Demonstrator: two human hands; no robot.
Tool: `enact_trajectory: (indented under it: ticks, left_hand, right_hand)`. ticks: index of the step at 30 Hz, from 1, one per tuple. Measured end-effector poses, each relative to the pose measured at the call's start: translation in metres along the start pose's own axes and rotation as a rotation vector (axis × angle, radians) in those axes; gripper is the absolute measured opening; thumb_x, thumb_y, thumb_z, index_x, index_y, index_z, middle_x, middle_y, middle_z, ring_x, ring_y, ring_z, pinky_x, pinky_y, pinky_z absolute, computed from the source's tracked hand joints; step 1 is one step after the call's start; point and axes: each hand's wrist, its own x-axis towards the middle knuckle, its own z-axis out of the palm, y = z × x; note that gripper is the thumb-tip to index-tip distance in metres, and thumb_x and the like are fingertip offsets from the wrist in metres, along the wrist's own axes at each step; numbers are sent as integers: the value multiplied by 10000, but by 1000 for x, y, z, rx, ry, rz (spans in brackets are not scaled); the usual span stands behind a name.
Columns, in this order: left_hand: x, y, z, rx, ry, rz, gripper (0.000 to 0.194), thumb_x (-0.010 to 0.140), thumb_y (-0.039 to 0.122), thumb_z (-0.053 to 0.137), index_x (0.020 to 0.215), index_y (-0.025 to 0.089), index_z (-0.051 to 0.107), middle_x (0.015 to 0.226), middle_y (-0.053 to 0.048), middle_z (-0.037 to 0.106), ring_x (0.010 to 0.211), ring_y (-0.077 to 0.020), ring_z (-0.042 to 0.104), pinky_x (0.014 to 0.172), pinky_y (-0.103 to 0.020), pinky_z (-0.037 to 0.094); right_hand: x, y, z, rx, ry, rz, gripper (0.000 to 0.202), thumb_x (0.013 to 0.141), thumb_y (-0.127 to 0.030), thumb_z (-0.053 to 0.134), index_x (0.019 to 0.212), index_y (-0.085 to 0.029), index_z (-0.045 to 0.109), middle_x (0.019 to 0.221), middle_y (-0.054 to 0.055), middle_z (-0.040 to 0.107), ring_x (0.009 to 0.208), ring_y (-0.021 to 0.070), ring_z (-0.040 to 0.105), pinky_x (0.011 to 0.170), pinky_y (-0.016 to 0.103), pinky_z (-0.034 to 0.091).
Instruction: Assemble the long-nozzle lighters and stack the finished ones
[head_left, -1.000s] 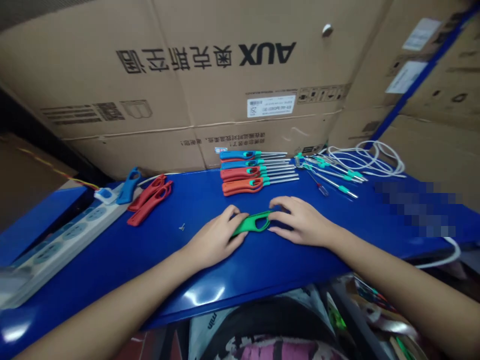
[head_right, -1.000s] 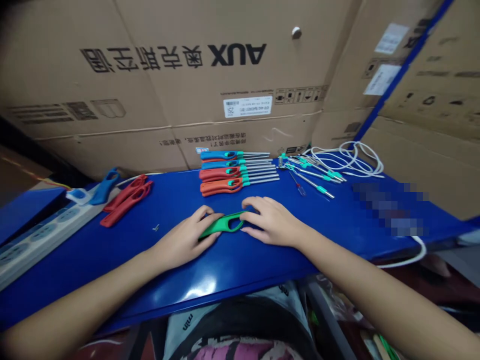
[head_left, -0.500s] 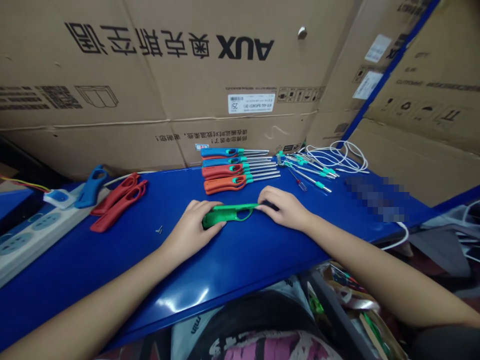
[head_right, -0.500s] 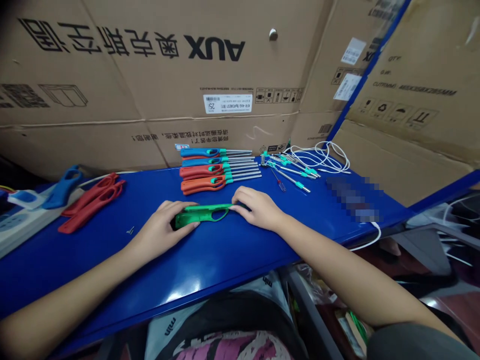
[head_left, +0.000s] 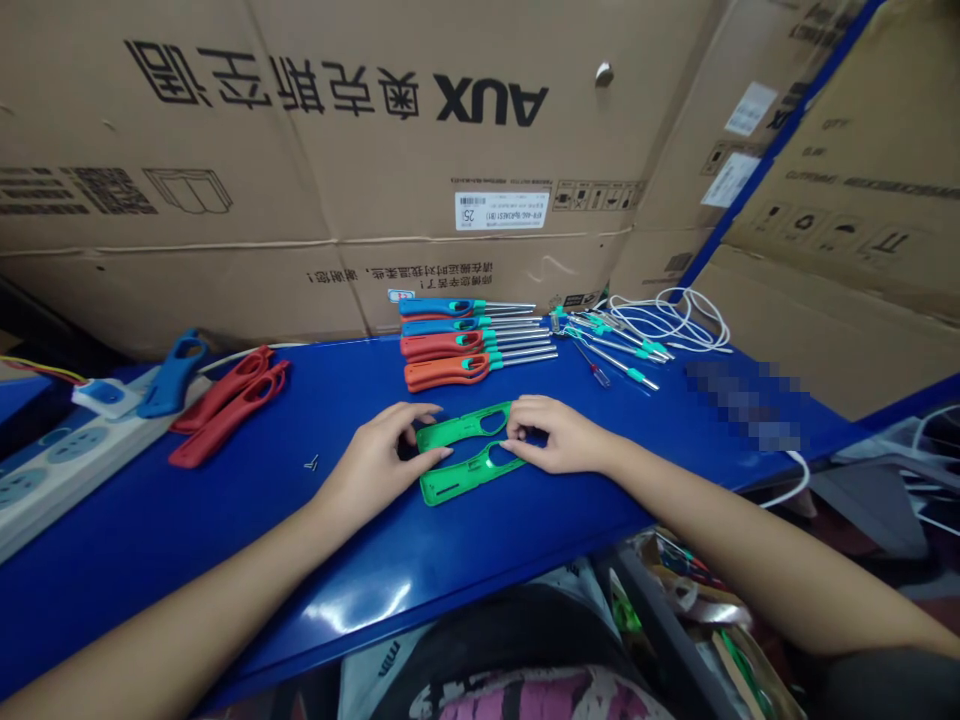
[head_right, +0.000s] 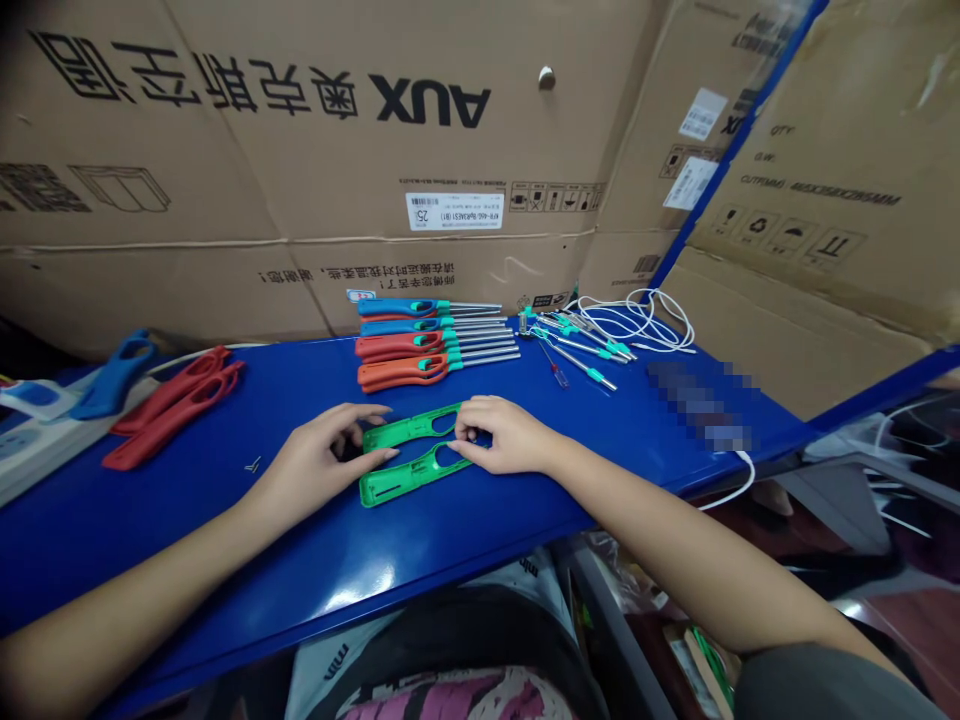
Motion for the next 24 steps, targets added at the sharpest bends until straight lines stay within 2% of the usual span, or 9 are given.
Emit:
enact_trajectory:
  ticks: [3,7,10,13,16,19,21,24]
  left_hand:
    - [-1,5,-1,4,22,17,368,893,445,668,1182,218,659,1007,-38,667,782,-172,613,692,-303,525]
    - [-5,17,-4,115,57,126,321,940,446,608,1164,225,668,1115,-64,670,1050,-245,609,937,-412,513]
    - [-8,23,-4,167,-49,234,343,913,457,646,1182,245,666,1214,-72,646,1171,-274,571,1027,-459,474]
    - [-10,24,-2,196,-166,287,407,908,456,654,1261,254,629,1295,-81,619,1221,-284,556,1061,-485,457]
    - [-11,22,-1,195,-231,298,347,970,385,575,1287,249,612,1295,-82,625,1210,-261,569,1054,-463,474]
    - [-12,21,-2,182,-250,301,301,1005,330,513,1268,234,624,1268,-85,635,1178,-239,585,1034,-425,500]
    - [-12,22,-2,176,-247,298,299,1002,324,519,1263,224,627,1263,-89,634,1174,-238,587,1032,-420,509]
    - [-12,23,-1,161,-241,289,297,991,322,540,1255,223,633,1257,-88,634,1174,-238,590,1035,-421,514]
  right_hand:
    - [1,0,-1,-24,7,30,116,911,-244,617,814,-201,571,751,11,589,730,161,538,715,309,441]
    - [0,2,-3,-85,69,68,113,938,-264,582,843,-203,586,807,32,627,775,174,571,752,324,451]
    - [-2,5,-6,-150,141,86,97,953,-247,552,894,-202,615,836,40,662,800,181,589,768,331,450]
    - [-5,11,-12,-250,185,162,131,931,-203,552,1017,-211,650,731,2,650,709,172,595,739,327,443]
    - [-12,21,-28,-402,195,242,262,921,-182,511,1139,-218,652,734,7,660,681,184,614,751,346,463]
    - [-25,40,-54,-554,226,352,347,883,-155,483,1188,-191,645,980,88,708,925,242,654,871,382,491]
    - [-37,55,-71,-624,280,531,276,844,-160,491,1037,-189,685,1047,110,686,1009,263,634,909,386,497]
    - [-55,76,-88,-675,359,676,194,830,-243,518,897,-168,684,973,151,655,952,319,616,879,470,498]
